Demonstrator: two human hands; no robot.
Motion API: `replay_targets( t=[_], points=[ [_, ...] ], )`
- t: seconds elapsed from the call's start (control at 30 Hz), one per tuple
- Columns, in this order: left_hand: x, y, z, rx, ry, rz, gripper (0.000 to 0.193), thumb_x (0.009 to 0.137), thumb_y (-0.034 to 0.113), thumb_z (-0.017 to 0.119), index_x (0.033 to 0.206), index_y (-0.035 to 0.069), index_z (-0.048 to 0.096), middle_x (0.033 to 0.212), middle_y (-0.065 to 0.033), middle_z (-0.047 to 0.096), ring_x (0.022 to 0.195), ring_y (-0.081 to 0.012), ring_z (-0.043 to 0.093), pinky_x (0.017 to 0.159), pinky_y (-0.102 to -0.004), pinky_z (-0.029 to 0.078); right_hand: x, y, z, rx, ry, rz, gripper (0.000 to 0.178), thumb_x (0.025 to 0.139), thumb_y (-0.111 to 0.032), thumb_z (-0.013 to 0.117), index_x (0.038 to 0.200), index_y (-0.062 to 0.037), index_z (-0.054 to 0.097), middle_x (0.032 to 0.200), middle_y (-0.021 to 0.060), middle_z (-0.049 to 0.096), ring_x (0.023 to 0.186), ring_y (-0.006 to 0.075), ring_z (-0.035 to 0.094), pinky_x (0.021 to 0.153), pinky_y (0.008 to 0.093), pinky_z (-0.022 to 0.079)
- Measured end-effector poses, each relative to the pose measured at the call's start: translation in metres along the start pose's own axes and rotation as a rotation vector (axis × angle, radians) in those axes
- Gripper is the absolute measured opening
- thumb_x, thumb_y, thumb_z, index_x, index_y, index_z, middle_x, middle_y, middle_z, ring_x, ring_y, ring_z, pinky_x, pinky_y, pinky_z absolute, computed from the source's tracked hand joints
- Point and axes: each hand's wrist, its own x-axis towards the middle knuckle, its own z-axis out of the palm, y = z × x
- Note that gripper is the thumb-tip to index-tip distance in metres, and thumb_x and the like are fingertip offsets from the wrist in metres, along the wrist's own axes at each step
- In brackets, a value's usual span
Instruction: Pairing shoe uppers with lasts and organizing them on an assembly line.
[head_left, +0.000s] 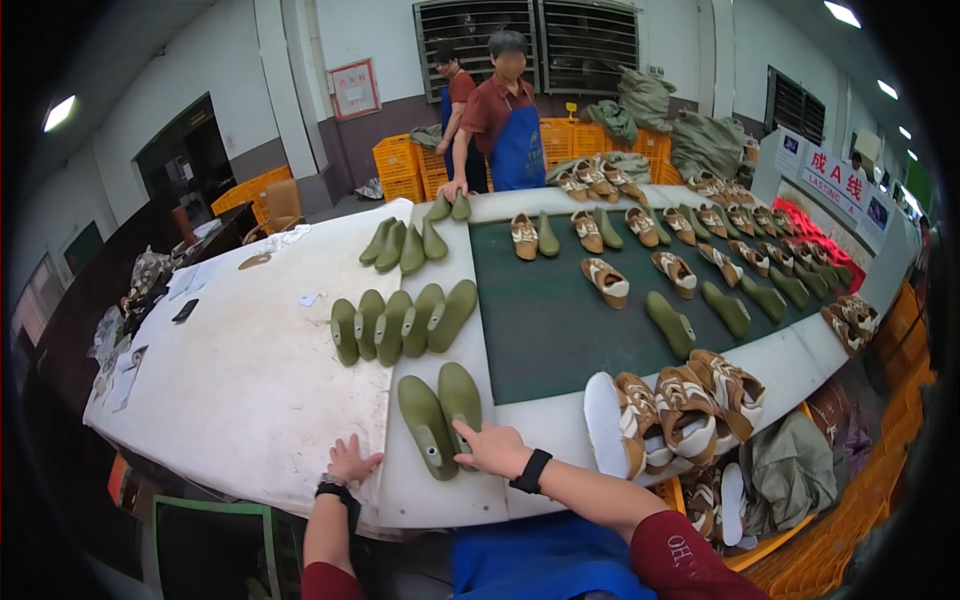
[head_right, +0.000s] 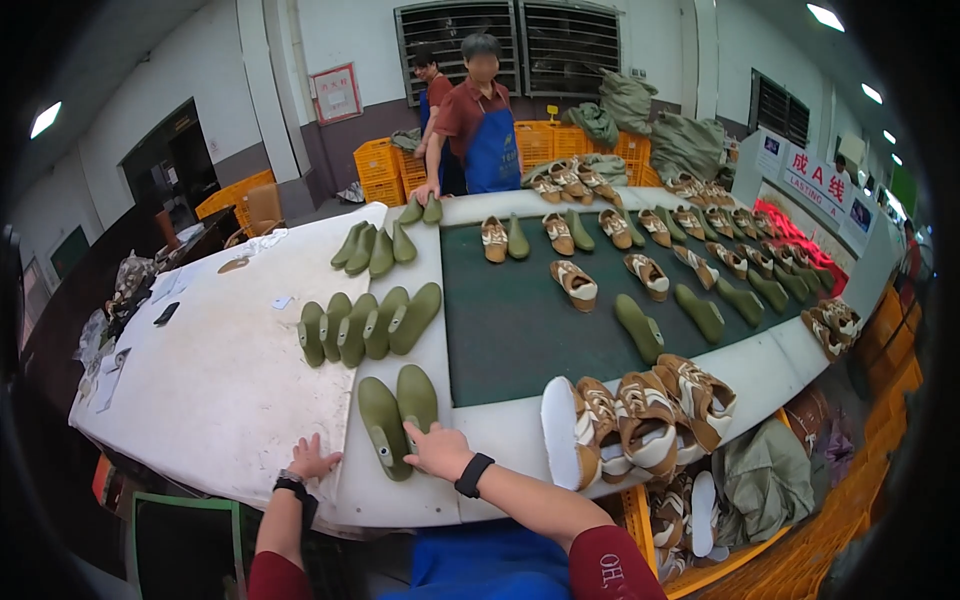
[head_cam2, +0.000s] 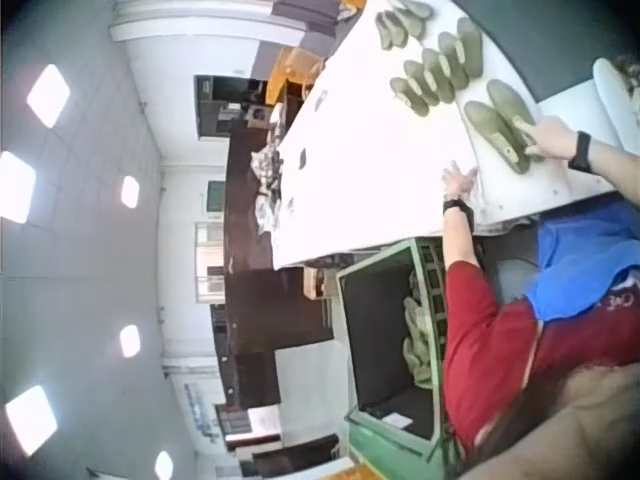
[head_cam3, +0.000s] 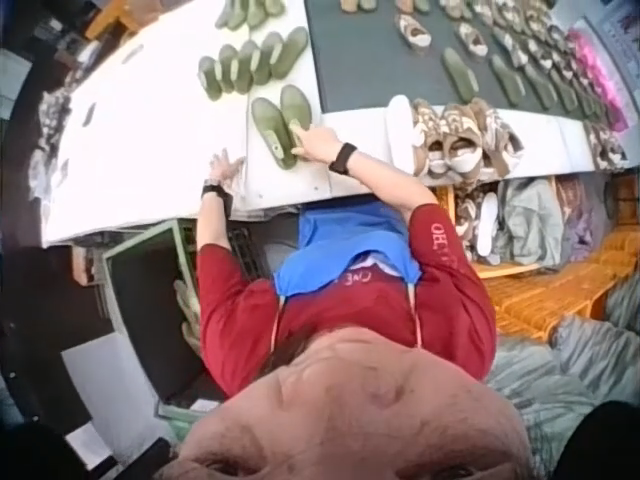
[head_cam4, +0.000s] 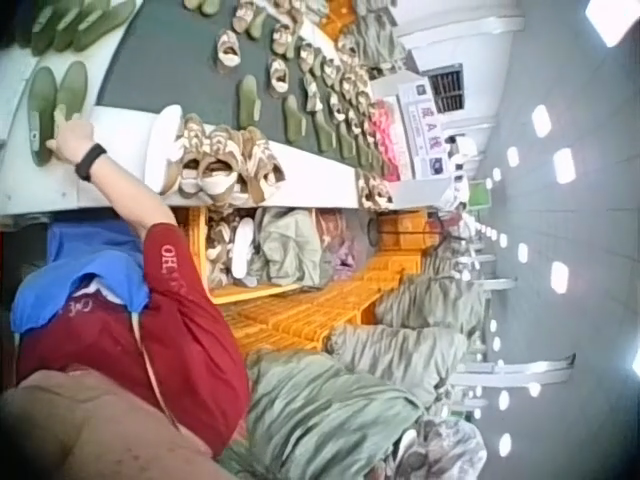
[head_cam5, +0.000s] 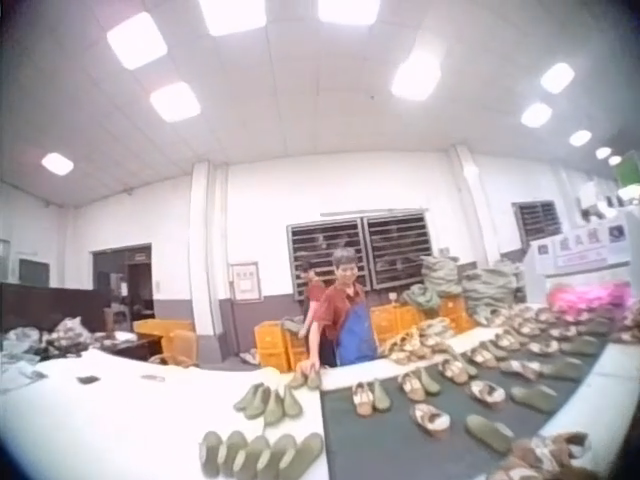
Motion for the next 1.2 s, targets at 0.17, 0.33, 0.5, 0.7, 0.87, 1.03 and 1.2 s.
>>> replay_targets(
  t=[0.17,0.33,0.5,0.7,0.87,1.03,1.2],
  points=[
    [0.001,-0.002,0.002,-0.004,-0.017,-0.133,0.102,0.068,0.076,0.045,0.144,0.021,0.006,0.148,-0.0193,-0.004,0.135,-0.0392,-0.002,0.104,-0.0581,0.01,0.026,-0.017,0.016,0.025,-0.226,0.042,0.056,0.085,-0.035,0.052,0.133,-0.0154,0.032,0.081,0.0155,0.064,0.077,0.0333,0.062,0.065,0.0432,0.049],
    [0.022,-0.007,-0.012,-0.037,-0.011,-0.07,0.103,0.066,0.079,0.043,0.144,0.023,0.006,0.148,-0.0167,-0.004,0.135,-0.0399,-0.005,0.104,-0.0594,0.006,0.038,0.001,0.021,0.179,-0.118,0.165,0.04,0.082,-0.027,0.051,0.119,-0.0159,0.042,0.081,0.0155,0.063,0.074,0.0337,0.061,0.063,0.0445,0.047],
    [0.024,-0.019,-0.008,-0.027,-0.042,-0.01,0.102,0.067,0.077,0.046,0.144,0.021,0.006,0.148,-0.0189,-0.005,0.134,-0.0421,-0.007,0.103,-0.0604,0.004,0.065,0.064,-0.028,1.335,0.031,0.451,0.02,0.081,-0.026,0.055,0.098,-0.0162,0.049,0.061,-0.0009,0.042,0.046,0.0083,0.038,0.037,0.0232,0.031],
    [0.022,-0.017,-0.01,-0.07,-0.012,0.024,0.102,0.07,0.07,0.052,0.143,0.015,0.008,0.146,-0.0232,-0.006,0.133,-0.0454,-0.007,0.101,-0.0631,0.006,0.077,0.162,-0.129,1.479,0.148,0.689,0.008,0.084,-0.025,0.052,0.087,-0.0181,0.048,0.065,-0.0019,0.04,0.048,0.0034,0.031,0.036,0.0173,0.023],
    [0.026,-0.021,-0.004,-0.056,-0.026,0.011,0.104,0.068,0.068,0.056,0.143,0.013,0.009,0.146,-0.0233,-0.006,0.132,-0.0469,-0.007,0.099,-0.0656,0.007,0.108,0.263,-0.128,0.356,0.189,0.415,0.02,0.082,-0.025,0.053,0.1,-0.0161,0.05,0.077,0.0064,0.057,0.069,0.0222,0.056,0.063,0.0339,0.045],
    [0.031,-0.019,-0.001,-0.062,-0.034,0.023,0.105,0.068,0.066,0.058,0.142,0.011,0.008,0.145,-0.0241,-0.007,0.132,-0.0472,-0.008,0.097,-0.0675,0.006,0.103,0.365,-0.043,-0.177,-0.082,0.471,0.025,0.08,-0.025,0.052,0.105,-0.0208,0.053,0.094,0.0161,0.061,0.085,0.0341,0.06,0.074,0.0439,0.048],
    [0.032,-0.022,0.003,-0.065,-0.026,0.015,0.104,0.069,0.063,0.06,0.142,0.01,0.009,0.145,-0.0242,-0.006,0.131,-0.0491,-0.007,0.097,-0.0676,0.007,0.111,0.355,-0.022,-0.147,0.114,0.543,0.024,0.087,-0.022,0.044,0.109,-0.0234,0.053,0.094,0.0177,0.059,0.086,0.0328,0.06,0.075,0.0405,0.048]
  ],
)
